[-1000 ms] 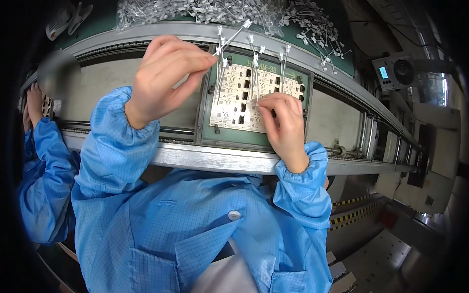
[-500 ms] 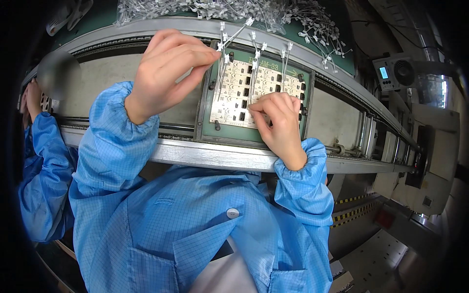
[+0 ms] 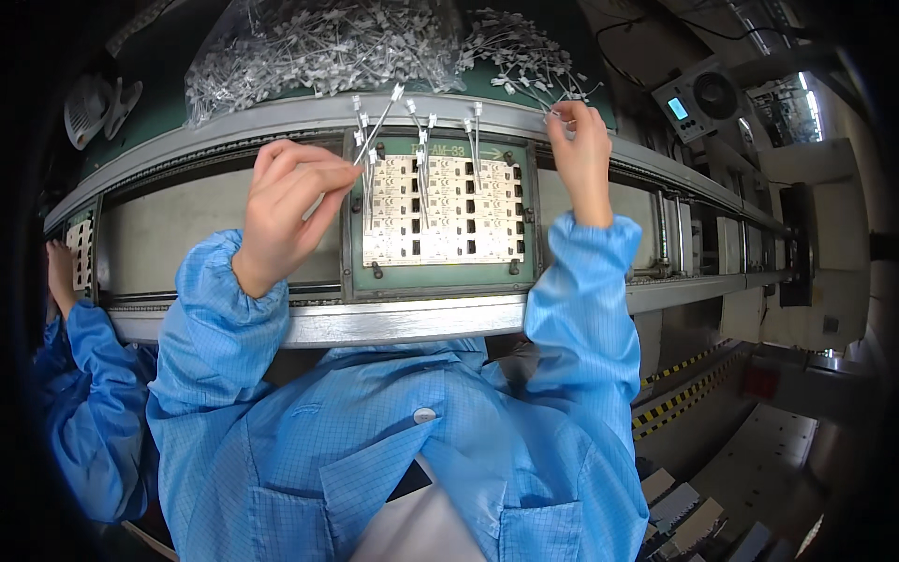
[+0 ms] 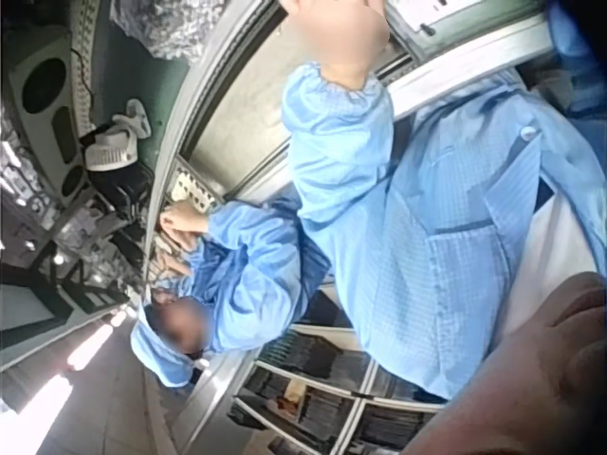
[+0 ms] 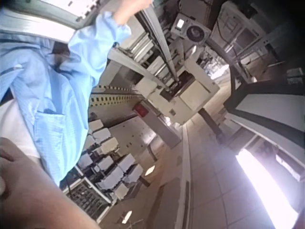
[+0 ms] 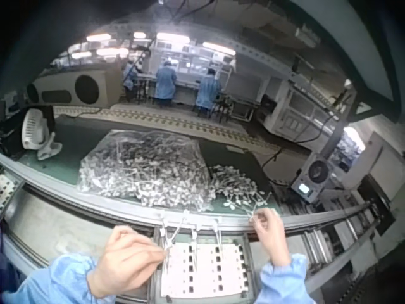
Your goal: Manually plugging wires and components into a circuit board on an assembly line.
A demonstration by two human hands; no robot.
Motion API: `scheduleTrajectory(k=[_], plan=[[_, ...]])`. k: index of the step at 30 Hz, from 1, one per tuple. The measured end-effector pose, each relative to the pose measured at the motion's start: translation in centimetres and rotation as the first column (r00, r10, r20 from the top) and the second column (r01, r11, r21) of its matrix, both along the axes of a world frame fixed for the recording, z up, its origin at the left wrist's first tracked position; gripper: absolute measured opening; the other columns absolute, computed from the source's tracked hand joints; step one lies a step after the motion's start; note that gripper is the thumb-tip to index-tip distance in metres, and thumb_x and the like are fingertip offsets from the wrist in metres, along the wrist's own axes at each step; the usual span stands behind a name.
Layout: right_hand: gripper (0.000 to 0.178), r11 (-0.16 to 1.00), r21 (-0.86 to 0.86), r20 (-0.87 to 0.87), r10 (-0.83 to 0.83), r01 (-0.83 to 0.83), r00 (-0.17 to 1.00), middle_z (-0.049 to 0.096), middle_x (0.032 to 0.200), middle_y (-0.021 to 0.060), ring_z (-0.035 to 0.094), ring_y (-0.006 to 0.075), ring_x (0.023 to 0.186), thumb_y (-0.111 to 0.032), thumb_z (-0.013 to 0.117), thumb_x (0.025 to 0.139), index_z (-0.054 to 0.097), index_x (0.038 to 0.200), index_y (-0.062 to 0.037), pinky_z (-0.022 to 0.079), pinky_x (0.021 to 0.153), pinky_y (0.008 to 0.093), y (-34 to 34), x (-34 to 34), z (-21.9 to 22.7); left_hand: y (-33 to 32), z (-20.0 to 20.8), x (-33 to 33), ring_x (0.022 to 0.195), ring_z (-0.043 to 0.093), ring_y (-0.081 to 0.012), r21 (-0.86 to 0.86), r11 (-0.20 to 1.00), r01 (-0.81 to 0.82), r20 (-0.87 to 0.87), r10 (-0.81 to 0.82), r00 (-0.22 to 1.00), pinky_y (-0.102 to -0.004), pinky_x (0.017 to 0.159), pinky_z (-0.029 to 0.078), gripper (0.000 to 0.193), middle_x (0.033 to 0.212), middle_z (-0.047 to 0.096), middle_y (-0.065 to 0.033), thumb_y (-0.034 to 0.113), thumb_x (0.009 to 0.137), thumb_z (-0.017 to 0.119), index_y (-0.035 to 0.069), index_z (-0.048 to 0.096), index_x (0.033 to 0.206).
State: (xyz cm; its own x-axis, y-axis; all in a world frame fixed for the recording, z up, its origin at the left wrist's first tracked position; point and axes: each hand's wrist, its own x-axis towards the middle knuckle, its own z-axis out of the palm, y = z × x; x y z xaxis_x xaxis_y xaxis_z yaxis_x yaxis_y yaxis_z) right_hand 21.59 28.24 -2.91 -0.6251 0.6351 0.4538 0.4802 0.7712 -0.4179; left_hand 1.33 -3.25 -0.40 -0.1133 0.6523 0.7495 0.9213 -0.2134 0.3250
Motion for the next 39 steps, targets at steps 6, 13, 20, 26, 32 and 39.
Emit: scheduleTrajectory(k=[6, 13, 20, 26, 32, 39], plan=[[0.022, 0.992, 0.062, 0.169, -0.118, 0.109, 0.978, 0.062, 0.094, 0.0107, 0.063, 0.0219, 0.082, -0.018, 0.07, 0.09, 0.067, 0.108, -0.006, 0.051, 0.075, 0.0346, 1.7, 1.0, -2.5, 0.2, -0.5, -0.1, 0.086, 0.066, -0.0209, -0.008, 1.0, -0.008, 0.007, 0.008, 1.0, -0.0372, 0.085, 0.043, 0.021, 0.085, 0.07, -0.0018, 0.001, 0.075, 0.075, 0.006, 0.07, 0.094], [0.016, 0.996, -0.058, 0.02, -0.065, 0.066, 0.998, 0.067, 0.093, 0.0082, 0.065, 0.0178, 0.084, -0.013, 0.065, 0.095, 0.067, 0.109, -0.0063, 0.051, 0.079, 0.0299, 1.5, 0.4, -2.7, -0.1, -0.3, -0.1, 0.086, 0.066, -0.0219, -0.012, 1.0, 0.005, -0.01, -0.005, 1.0, -0.0374, 0.083, 0.044, 0.022, 0.087, 0.071, -0.0028, -0.001, 0.074, 0.076, 0.006, 0.07, 0.094], [0.02, 0.876, -0.432, -0.55, -0.068, -0.214, 0.832, 0.073, 0.095, 0.007, 0.066, 0.0114, 0.086, -0.016, 0.061, 0.098, 0.068, 0.109, -0.0006, 0.05, 0.077, 0.0258, 1.9, 1.1, -2.1, -0.3, -0.1, 0.5, 0.088, 0.067, -0.0227, 0.051, 0.999, -0.007, 0.056, 0.004, 0.998, -0.0382, 0.083, 0.045, 0.025, 0.09, 0.072, -0.0032, -0.003, 0.073, 0.075, 0.006, 0.071, 0.095], [0.027, 0.407, -0.736, -0.658, -0.244, -0.54, 0.712, 0.068, 0.102, 0.0094, 0.062, 0.0157, 0.091, -0.017, 0.058, 0.1, 0.063, 0.119, 0.0021, 0.05, 0.086, 0.0293, 3.2, 2.2, -2.1, -2.7, -1.5, 3.4, 0.094, 0.063, -0.0217, -0.27, 0.962, -0.028, 0.01, 0.032, 0.999, -0.0397, 0.088, 0.04, 0.019, 0.094, 0.071, 0.0001, 0.0, 0.076, 0.074, 0.01, 0.07, 0.092], [0.028, 0.283, -0.677, -0.723, -0.078, -0.68, 0.687, 0.067, 0.103, 0.0087, 0.062, 0.016, 0.098, -0.018, 0.055, 0.102, 0.063, 0.122, 0.0, 0.05, 0.091, 0.0307, 3.7, 2.5, -2.6, -2.7, -2.5, 4.5, 0.093, 0.058, -0.0226, -0.353, 0.932, -0.08, -0.007, 0.083, 0.997, -0.0426, 0.089, 0.037, 0.015, 0.092, 0.065, 0.0026, 0.006, 0.075, 0.075, 0.013, 0.07, 0.088], [0.013, 0.175, -0.677, -0.721, -0.35, -0.715, 0.598, 0.067, 0.086, 0.0077, 0.064, 0.0159, 0.076, -0.01, 0.061, 0.097, 0.062, 0.106, -0.0013, 0.053, 0.07, 0.0296, 0.4, 0.9, -0.6, -2.7, -2.9, 4.8, 0.095, 0.055, -0.0233, -0.44, 0.894, -0.086, 0.018, 0.105, 0.994, -0.0392, 0.087, 0.036, 0.014, 0.093, 0.063, 0.0006, 0.007, 0.075, 0.077, 0.012, 0.071, 0.088]])
